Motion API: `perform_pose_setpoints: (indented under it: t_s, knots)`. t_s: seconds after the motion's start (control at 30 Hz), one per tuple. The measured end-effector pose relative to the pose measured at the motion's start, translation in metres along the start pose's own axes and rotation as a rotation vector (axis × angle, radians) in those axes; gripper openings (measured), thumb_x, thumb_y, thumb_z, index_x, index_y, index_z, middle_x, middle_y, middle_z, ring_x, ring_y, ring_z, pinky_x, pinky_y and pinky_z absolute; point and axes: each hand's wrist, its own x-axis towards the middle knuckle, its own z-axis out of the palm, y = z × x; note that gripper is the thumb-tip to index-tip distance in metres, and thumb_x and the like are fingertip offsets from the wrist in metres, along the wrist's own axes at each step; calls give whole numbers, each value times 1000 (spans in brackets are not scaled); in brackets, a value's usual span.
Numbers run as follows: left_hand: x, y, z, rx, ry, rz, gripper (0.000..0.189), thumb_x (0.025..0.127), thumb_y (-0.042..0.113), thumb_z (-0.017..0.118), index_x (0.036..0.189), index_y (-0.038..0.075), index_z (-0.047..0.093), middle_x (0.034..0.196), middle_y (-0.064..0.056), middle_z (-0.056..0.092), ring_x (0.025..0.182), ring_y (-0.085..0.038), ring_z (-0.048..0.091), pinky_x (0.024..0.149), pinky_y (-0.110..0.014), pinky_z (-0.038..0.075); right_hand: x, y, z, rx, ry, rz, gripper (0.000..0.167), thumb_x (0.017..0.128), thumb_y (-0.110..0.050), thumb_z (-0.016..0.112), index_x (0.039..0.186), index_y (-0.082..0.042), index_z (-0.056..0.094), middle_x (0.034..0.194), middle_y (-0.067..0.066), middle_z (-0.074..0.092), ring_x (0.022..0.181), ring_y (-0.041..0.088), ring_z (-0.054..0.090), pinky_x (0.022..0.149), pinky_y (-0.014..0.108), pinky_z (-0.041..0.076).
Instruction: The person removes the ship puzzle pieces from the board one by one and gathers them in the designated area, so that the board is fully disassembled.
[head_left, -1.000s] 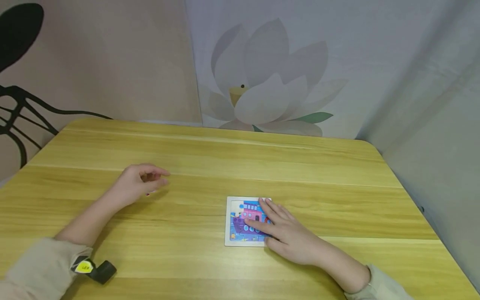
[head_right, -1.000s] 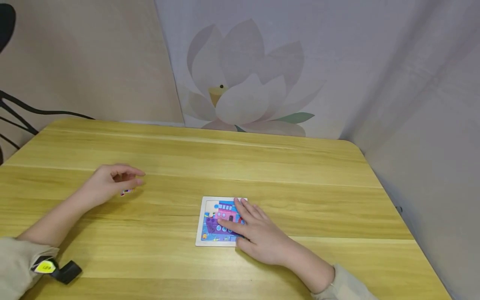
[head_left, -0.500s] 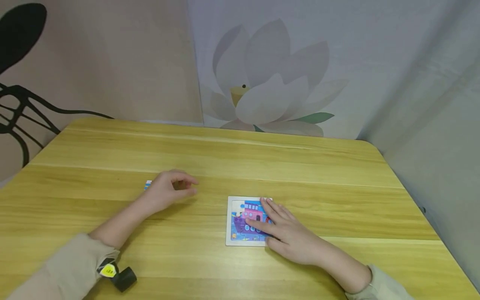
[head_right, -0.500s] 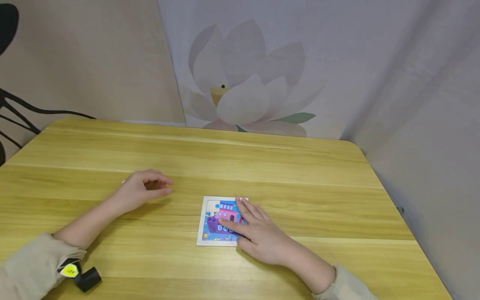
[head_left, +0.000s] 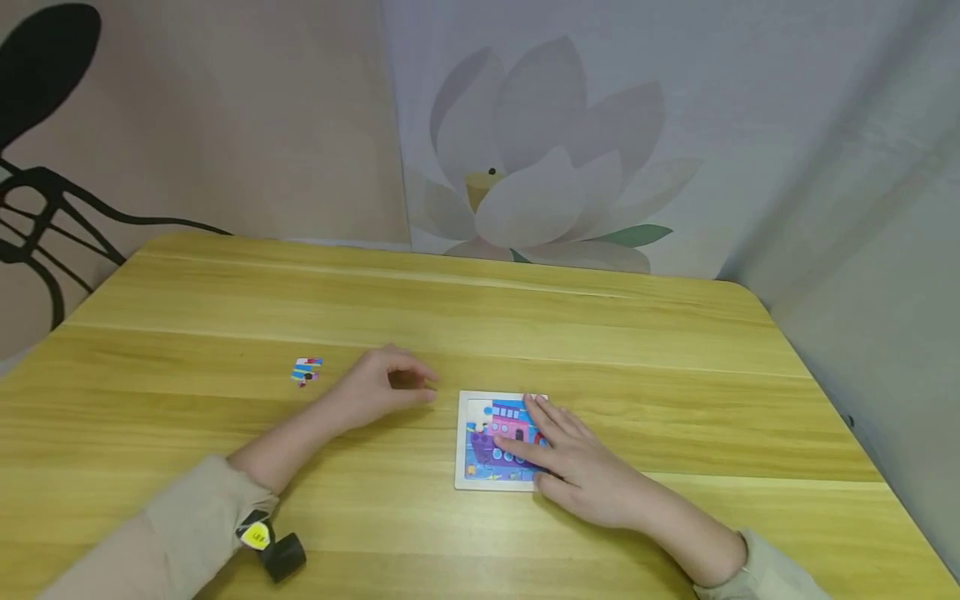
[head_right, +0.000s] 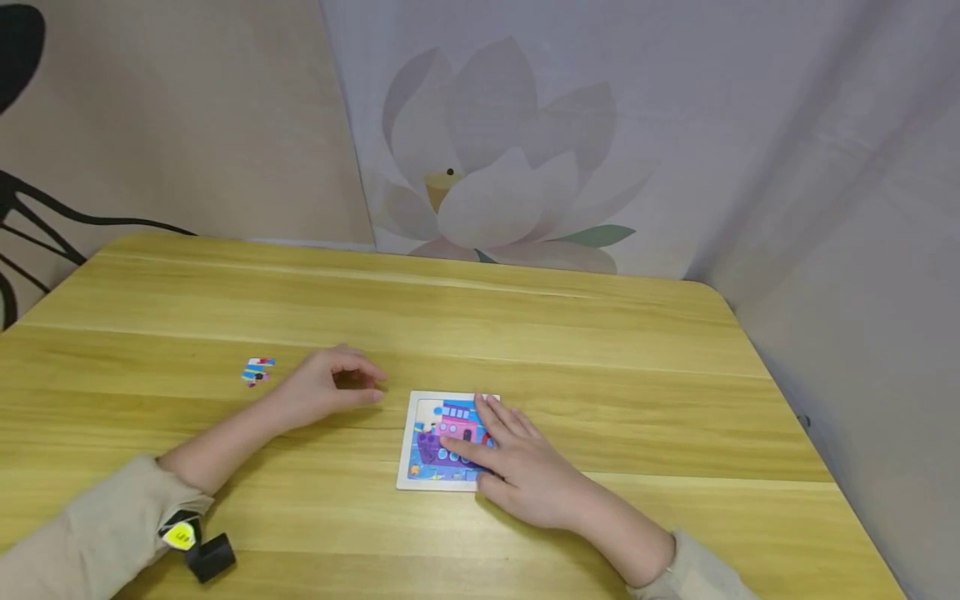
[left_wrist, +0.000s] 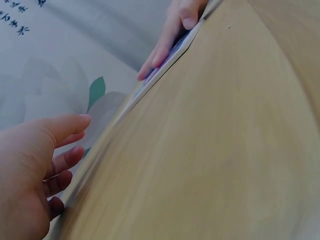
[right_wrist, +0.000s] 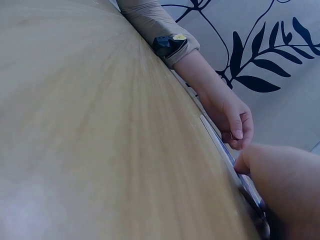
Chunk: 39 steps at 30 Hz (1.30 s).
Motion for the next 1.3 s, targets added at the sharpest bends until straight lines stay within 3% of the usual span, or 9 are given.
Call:
perform_pose_setpoints:
  t_s: [0.6, 1.3]
  knots:
    - [16, 13, 25, 26, -29, 117, 18, 77, 18, 81, 93, 14, 75, 87, 7, 64, 85, -16, 51, 73, -33, 45, -1, 0, -1, 21, -2, 13, 51, 99, -23, 45, 145, -41, 37, 159, 7, -1, 144, 24, -3, 113, 46, 4]
    - [26, 24, 45, 137, -67, 121, 14, 75, 20, 83, 87, 19, 76, 83, 12, 59, 84, -12, 47, 73, -34, 41, 0, 1, 0, 29, -1, 4, 52, 98, -20, 45, 145, -40, 37, 159, 5, -1, 144, 19, -4, 113, 45, 3]
